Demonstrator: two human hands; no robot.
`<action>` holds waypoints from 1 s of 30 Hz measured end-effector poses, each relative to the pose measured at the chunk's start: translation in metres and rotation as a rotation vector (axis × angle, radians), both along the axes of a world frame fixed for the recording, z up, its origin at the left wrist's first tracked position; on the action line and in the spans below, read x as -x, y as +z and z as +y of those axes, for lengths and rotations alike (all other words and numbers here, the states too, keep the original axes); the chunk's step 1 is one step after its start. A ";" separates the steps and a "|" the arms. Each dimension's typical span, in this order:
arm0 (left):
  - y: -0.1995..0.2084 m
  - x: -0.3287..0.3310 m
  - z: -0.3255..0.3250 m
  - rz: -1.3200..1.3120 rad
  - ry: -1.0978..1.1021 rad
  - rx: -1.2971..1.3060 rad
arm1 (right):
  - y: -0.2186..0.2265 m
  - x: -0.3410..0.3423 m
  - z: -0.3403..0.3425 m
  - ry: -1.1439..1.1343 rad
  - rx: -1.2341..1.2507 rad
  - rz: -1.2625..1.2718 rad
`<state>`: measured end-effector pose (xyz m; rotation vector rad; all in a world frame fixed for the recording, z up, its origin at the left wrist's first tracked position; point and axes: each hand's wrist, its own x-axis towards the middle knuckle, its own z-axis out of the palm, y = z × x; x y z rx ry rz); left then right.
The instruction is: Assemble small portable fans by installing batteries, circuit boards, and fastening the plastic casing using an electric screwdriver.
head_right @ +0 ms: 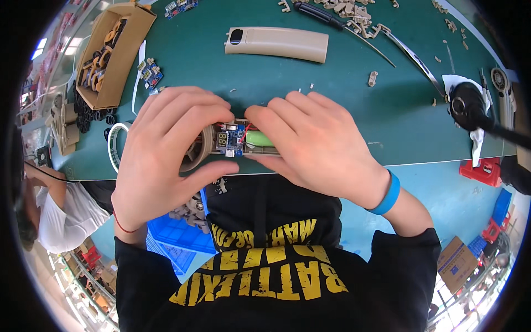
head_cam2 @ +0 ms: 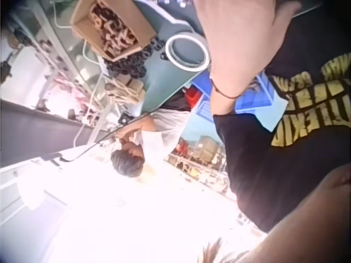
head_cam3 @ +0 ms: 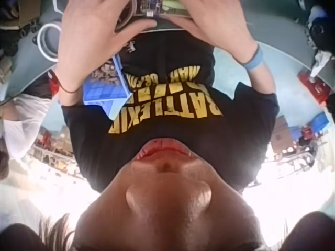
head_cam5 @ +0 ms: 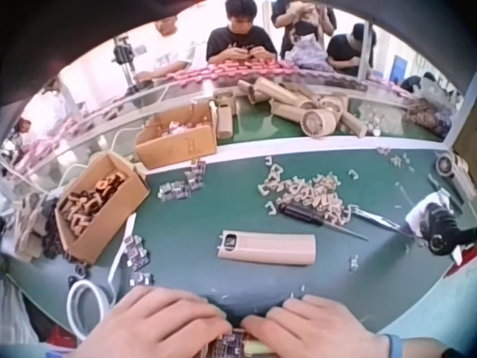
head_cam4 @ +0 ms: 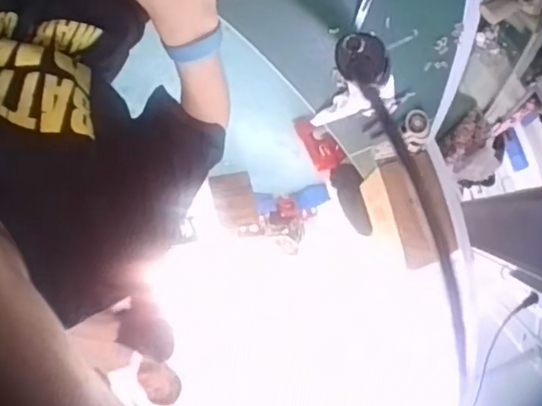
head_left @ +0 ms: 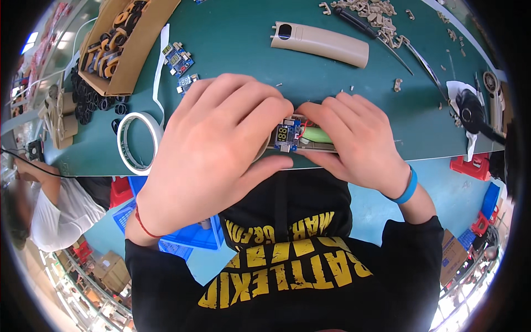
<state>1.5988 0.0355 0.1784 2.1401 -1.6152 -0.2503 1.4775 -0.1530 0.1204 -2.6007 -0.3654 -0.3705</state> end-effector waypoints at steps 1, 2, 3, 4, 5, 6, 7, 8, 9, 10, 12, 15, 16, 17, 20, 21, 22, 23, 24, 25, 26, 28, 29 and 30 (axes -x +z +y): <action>0.001 0.001 -0.001 -0.001 -0.001 -0.004 | 0.001 0.000 0.000 -0.001 -0.004 -0.001; 0.001 0.002 -0.002 -0.011 0.007 -0.008 | 0.001 0.000 -0.001 0.007 -0.006 0.006; 0.001 0.002 -0.003 -0.019 0.006 -0.014 | 0.001 0.000 -0.001 0.006 -0.011 0.015; 0.002 0.002 -0.003 -0.017 -0.005 -0.019 | 0.000 0.000 -0.001 -0.005 -0.016 0.017; 0.003 0.003 -0.002 -0.032 0.009 -0.027 | -0.002 -0.001 -0.001 0.008 -0.037 0.001; 0.003 0.002 -0.003 -0.045 0.021 -0.030 | -0.003 -0.002 -0.002 0.020 -0.054 -0.014; 0.003 0.002 -0.004 -0.042 0.011 -0.033 | -0.002 -0.001 -0.002 0.010 -0.057 -0.011; 0.004 0.002 -0.005 -0.028 0.010 -0.060 | -0.001 0.000 -0.003 0.012 -0.050 0.002; 0.006 0.003 -0.004 -0.019 0.018 -0.090 | 0.000 -0.001 -0.002 0.023 -0.046 0.010; 0.008 0.003 -0.004 -0.022 0.020 -0.097 | 0.001 -0.001 -0.002 0.025 -0.052 0.007; 0.011 0.003 -0.007 -0.003 0.025 -0.109 | 0.000 -0.001 -0.002 0.021 -0.032 0.002; 0.013 0.005 -0.009 0.018 0.047 -0.132 | -0.001 -0.001 -0.002 0.021 -0.039 0.003; 0.014 0.006 -0.010 0.017 0.051 -0.135 | -0.002 -0.001 -0.001 0.026 -0.042 0.001; 0.015 0.007 -0.011 0.021 0.061 -0.144 | -0.002 -0.001 -0.001 0.018 -0.038 -0.004; 0.018 0.009 -0.014 0.032 0.080 -0.158 | 0.000 0.000 0.000 0.007 -0.010 0.004; 0.019 0.010 -0.015 0.037 0.090 -0.158 | 0.002 0.000 0.000 0.004 0.019 0.015; 0.020 0.010 -0.016 0.038 0.095 -0.163 | 0.003 0.000 0.000 0.008 0.014 0.015; 0.021 0.011 -0.017 0.039 0.104 -0.181 | 0.002 0.000 0.000 0.008 0.014 0.011; 0.022 0.011 -0.018 0.041 0.113 -0.201 | 0.002 0.000 0.000 0.009 0.013 0.007; 0.021 0.011 -0.019 0.044 0.115 -0.206 | 0.001 0.000 0.000 0.011 0.008 0.009; 0.021 0.011 -0.020 0.047 0.134 -0.192 | -0.001 0.000 0.000 0.016 -0.006 0.005; 0.018 0.010 -0.026 0.062 0.140 -0.180 | -0.004 0.002 -0.002 0.009 -0.021 0.012; 0.016 0.009 -0.029 0.072 0.148 -0.186 | -0.005 0.002 -0.004 0.003 -0.018 0.014; 0.021 0.011 -0.030 0.072 0.180 -0.195 | -0.004 0.002 -0.003 0.022 -0.021 0.003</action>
